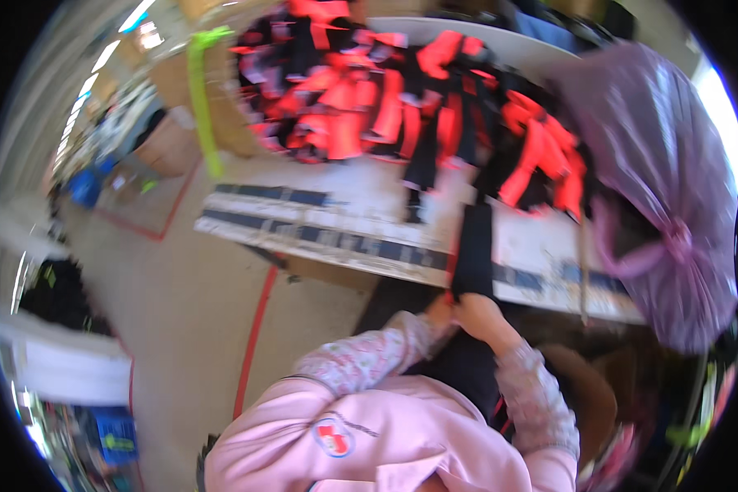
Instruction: The worker is using a wooden stick tool to turn black and orange fabric pieces inside out as part of a life jacket manufacturing process.
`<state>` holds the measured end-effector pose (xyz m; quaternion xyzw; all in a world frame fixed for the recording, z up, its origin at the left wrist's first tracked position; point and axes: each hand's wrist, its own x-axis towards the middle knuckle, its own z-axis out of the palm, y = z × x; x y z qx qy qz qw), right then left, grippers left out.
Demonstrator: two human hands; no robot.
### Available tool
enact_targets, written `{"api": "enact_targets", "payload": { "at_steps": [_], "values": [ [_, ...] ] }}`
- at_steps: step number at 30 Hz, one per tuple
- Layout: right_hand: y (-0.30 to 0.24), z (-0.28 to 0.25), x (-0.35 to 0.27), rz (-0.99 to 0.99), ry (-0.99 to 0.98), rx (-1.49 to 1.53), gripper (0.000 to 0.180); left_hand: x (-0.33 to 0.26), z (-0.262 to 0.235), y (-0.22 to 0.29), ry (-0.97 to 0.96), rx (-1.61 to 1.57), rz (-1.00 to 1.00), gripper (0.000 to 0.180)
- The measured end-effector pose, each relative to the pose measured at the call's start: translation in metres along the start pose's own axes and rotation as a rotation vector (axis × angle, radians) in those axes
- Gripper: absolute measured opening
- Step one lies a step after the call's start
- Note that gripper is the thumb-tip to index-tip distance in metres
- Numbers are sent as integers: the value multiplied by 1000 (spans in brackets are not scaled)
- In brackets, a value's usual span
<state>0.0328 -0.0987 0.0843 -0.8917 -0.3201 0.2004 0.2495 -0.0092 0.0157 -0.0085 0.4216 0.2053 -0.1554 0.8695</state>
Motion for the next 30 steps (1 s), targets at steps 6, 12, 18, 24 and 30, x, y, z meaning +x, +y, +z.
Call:
{"api": "enact_targets", "payload": {
  "at_steps": [6, 12, 18, 24, 30],
  "values": [
    [41, 31, -10, 191, 163, -320, 14, 2, 36, -1, -80, 170, 2, 34],
    [9, 8, 20, 383, -208, -226, 21, 36, 4, -37, -34, 83, 122, 18],
    [55, 29, 20, 145, 80, -325, 22, 16, 38, -10, 93, -127, 49, 23],
    [-60, -58, -47, -113, 389, 72, 26, 10, 27, -5, 89, 32, 171, 30],
    [3, -31, -8, -221, 376, -200, 53, 8, 45, -7, 244, -28, 72, 24]
  ]
}}
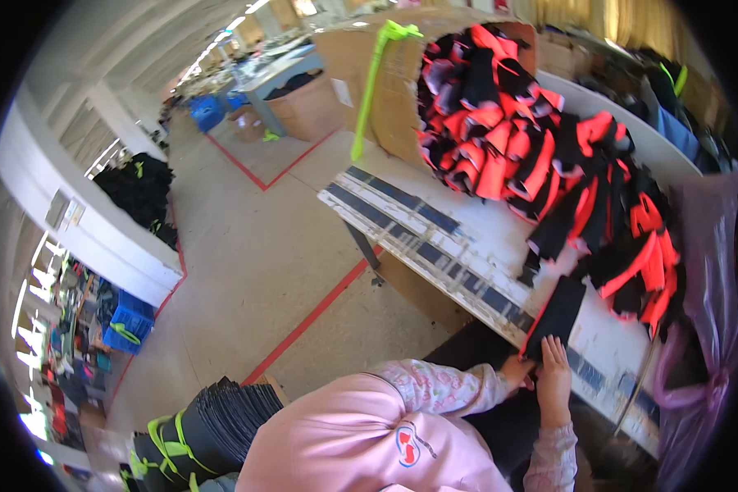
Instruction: The worker is using a wooden stick tool to turn black and orange fabric pieces inside out as part of a life jacket manufacturing process.
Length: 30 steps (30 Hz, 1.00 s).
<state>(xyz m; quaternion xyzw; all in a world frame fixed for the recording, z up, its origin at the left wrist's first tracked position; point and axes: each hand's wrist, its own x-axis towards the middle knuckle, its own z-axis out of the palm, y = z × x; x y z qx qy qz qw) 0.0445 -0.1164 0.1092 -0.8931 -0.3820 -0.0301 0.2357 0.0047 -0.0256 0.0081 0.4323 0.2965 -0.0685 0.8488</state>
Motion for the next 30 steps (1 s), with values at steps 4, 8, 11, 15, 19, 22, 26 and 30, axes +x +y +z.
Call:
{"api": "enact_targets", "payload": {
  "at_steps": [4, 8, 11, 15, 19, 22, 26, 30],
  "values": [
    [-5, 15, -12, -24, 49, 96, 53, 4, -10, -1, 202, -220, 27, 16],
    [2, 15, -8, -66, 70, 91, 53, -13, -18, 34, 34, -147, -107, 20],
    [11, 21, -17, -19, 117, 92, 53, -14, -45, 49, -332, 45, -112, 30],
    [7, 16, -23, -43, 110, 30, 51, -21, -42, 95, -491, 61, -367, 44],
    [-2, 14, -25, -58, 76, -36, 45, -15, -28, 90, -345, 172, -451, 45],
    [-6, 5, -21, -6, 56, 34, 41, -15, -29, 82, -317, 166, -441, 39],
    [-6, -22, 17, 374, -524, 409, 46, -14, -35, 65, -243, 207, -292, 38],
    [-7, 1, 43, 18, 151, -169, 64, -15, -27, 41, -94, 360, -158, 30]
  ]
}}
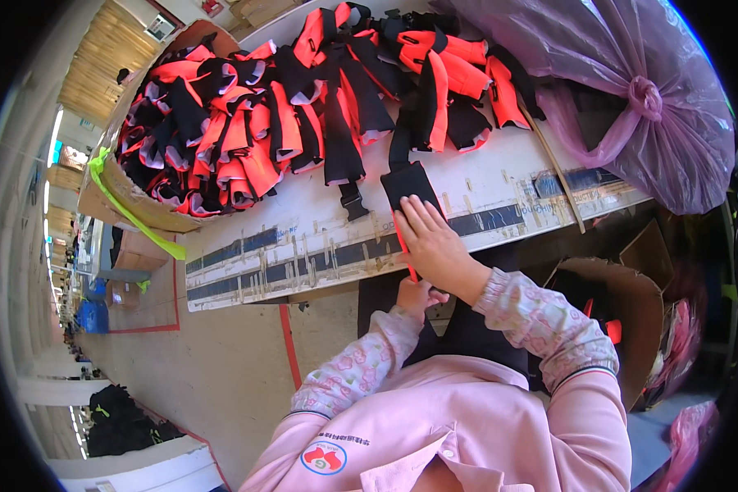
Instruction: The worker is using a wooden stick tool to turn black and orange fabric pieces inside out as part of a life jacket manufacturing process.
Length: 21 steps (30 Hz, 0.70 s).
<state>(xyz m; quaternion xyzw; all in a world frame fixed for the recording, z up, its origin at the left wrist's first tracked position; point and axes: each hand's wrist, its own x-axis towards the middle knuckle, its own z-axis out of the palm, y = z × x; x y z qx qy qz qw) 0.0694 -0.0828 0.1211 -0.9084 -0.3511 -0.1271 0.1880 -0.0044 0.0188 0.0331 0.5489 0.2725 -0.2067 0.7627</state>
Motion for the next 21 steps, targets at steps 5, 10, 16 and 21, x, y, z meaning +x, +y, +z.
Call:
{"api": "enact_targets", "payload": {
  "at_steps": [5, 10, 16, 21],
  "values": [
    [14, 36, 10, 56, -97, -128, 80, -2, 14, -8, 94, 107, 68, 26],
    [25, 70, 48, 74, -66, -131, 79, -4, 15, -1, 105, 103, 131, 23],
    [84, 90, 82, 260, 37, 89, 63, 6, 16, -20, -28, 115, 93, 22],
    [61, 52, 46, 215, 266, 411, 50, -1, 3, -18, -119, -99, 1, 24]
  ]
}}
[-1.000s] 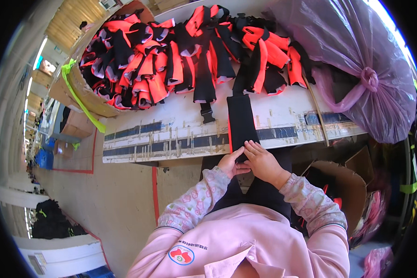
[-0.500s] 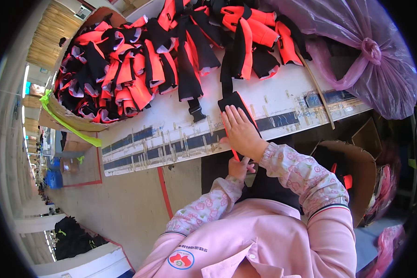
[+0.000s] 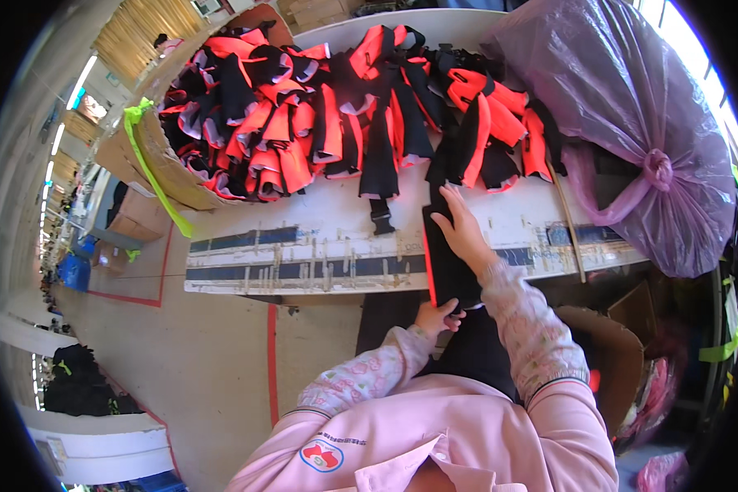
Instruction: The worker is using a wooden stick tool to turn black and orange fabric pieces inside out as part of a life jacket manufacturing process.
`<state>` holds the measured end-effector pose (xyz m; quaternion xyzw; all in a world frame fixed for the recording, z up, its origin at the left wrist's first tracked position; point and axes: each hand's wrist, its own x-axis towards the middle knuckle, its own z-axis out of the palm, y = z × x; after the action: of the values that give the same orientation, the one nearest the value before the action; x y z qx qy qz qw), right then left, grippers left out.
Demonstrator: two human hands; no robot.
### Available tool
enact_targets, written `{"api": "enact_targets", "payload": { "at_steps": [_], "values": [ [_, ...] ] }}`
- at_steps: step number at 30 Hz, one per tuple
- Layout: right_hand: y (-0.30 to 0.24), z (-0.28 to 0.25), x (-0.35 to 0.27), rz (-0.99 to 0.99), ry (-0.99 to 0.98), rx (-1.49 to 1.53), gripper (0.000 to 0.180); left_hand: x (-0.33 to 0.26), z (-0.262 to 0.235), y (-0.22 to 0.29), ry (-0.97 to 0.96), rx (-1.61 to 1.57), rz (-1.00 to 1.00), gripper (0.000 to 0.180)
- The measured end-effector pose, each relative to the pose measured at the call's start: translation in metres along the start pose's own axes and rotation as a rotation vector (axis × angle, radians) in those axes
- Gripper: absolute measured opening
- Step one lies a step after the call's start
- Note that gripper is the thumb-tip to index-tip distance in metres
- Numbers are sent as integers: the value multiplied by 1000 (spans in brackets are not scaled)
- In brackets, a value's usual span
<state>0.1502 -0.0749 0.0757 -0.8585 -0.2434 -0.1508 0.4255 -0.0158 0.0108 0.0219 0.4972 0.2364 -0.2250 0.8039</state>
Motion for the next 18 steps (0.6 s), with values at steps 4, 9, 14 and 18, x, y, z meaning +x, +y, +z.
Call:
{"api": "enact_targets", "payload": {
  "at_steps": [4, 9, 14, 18],
  "values": [
    [-31, -56, -84, 330, 112, -50, 29, -9, 1, 16, -79, -154, -66, 22],
    [-46, -91, -129, 1023, -369, 680, 27, -14, 9, 20, -133, -131, -93, 20],
    [-30, -93, -144, 1073, -382, 773, 28, -22, 4, 14, -190, 83, -92, 28],
    [-32, -110, -160, 729, -406, 904, 25, -16, -27, 49, -498, -107, 14, 57]
  ]
}}
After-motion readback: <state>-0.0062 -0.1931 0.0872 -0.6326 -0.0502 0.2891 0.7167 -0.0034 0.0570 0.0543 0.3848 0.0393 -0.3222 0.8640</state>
